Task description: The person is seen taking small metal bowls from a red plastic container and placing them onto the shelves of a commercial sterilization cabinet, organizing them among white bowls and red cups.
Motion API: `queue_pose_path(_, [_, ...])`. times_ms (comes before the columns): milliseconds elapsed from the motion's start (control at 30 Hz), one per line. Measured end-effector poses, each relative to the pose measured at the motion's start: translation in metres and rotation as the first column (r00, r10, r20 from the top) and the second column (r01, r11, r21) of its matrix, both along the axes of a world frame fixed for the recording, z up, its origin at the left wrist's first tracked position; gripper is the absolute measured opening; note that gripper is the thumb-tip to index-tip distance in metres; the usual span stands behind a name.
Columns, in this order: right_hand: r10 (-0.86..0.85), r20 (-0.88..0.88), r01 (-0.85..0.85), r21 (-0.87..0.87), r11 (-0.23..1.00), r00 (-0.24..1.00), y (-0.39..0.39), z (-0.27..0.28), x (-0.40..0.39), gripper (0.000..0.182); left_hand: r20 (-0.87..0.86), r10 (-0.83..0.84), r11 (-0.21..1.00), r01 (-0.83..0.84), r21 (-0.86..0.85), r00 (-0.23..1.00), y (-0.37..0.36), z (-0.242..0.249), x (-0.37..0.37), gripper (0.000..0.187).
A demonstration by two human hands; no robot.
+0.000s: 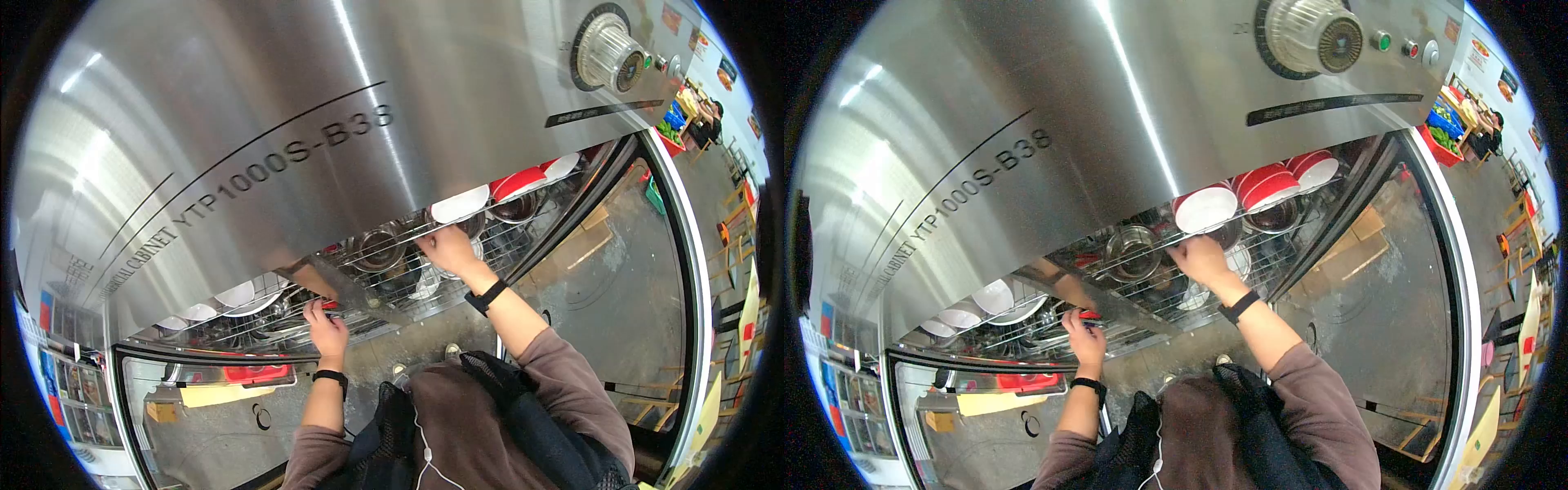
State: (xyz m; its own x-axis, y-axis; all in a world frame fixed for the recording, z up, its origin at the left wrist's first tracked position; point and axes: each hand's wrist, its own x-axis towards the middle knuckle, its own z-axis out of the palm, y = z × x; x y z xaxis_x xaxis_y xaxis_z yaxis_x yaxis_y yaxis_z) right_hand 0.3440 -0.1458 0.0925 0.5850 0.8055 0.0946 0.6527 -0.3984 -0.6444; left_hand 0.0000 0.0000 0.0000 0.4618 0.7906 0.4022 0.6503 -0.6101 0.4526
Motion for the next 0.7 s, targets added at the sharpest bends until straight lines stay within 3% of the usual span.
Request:
queue_pose_path(67, [-0.024, 0.095, 0.02, 0.041, 0.999, 0.995, 0.013, -0.01, -0.011, 0.044, -0.023, -0.035, 0.998, 0.036, 0.059, 0.999, -0.003, -0.001, 0.004, 0.07])
queue_pose_path(167, [-0.052, 0.166, 0.086, -0.207, 0.975, 0.985, 0.03, -0.008, -0.038, 0.045, 0.014, -0.11, 0.993, 0.109, 0.037, 0.994, -0.013, -0.005, -0.006, 0.068])
queue_pose_path(200, [-0.07, 0.111, 0.097, -0.266, 0.959, 0.991, 0.046, -0.004, -0.052, 0.05, 0.019, -0.112, 0.993, 0.113, -0.04, 0.994, -0.002, 0.003, -0.017, 0.067])
queue_pose_path(267, [-0.067, 0.06, 0.079, -0.235, 0.969, 0.996, 0.058, -0.022, -0.047, 0.048, 0.035, -0.139, 0.99, 0.139, -0.013, 0.99, -0.004, 0.001, -0.015, 0.068])
queue_pose_path(300, [-0.07, 0.026, 0.074, -0.213, 0.974, 0.997, 0.067, -0.037, -0.047, 0.047, 0.034, -0.157, 0.988, 0.157, 0.006, 0.987, -0.001, 0.004, -0.018, 0.068])
queue_pose_path(333, [-0.09, 0.126, 0.103, -0.101, 0.99, 0.988, 0.072, -0.047, -0.052, 0.04, 0.033, -0.179, 0.982, 0.177, 0.057, 0.983, 0.003, 0.005, -0.019, 0.07])
queue_pose_path(433, [-0.215, -0.098, 0.219, 0.027, 0.975, 0.972, 0.086, -0.037, -0.056, 0.035, 0.029, -0.17, 0.98, 0.172, -0.103, 0.985, 0.009, 0.015, -0.023, 0.068])
queue_pose_path(467, [-0.317, -0.154, 0.33, 0.063, 0.942, 0.936, 0.083, -0.028, -0.063, 0.032, 0.033, -0.172, 0.979, 0.175, -0.105, 0.984, 0.009, 0.015, -0.024, 0.068])
queue_pose_path(500, [-0.218, -0.19, 0.243, 0.116, 0.963, 0.957, 0.068, -0.002, -0.066, 0.044, 0.036, -0.174, 0.978, 0.177, -0.109, 0.984, 0.01, 0.014, -0.025, 0.068])
queue_pose_path(567, [-0.238, 0.096, 0.19, 0.355, 0.915, 0.967, 0.068, -0.032, -0.046, 0.043, 0.054, -0.186, 0.977, 0.191, -0.098, 0.981, 0.013, 0.014, -0.024, 0.068])
queue_pose_path(600, [-0.332, -0.256, 0.383, 0.187, 0.905, 0.908, 0.057, -0.018, -0.046, 0.04, 0.066, -0.195, 0.976, 0.2, -0.088, 0.979, 0.013, 0.013, -0.025, 0.068])
queue_pose_path(700, [-0.338, -0.269, 0.419, 0.347, 0.839, 0.902, 0.026, -0.032, -0.017, 0.027, 0.082, -0.182, 0.978, 0.189, -0.087, 0.98, 0.012, 0.009, -0.023, 0.068])
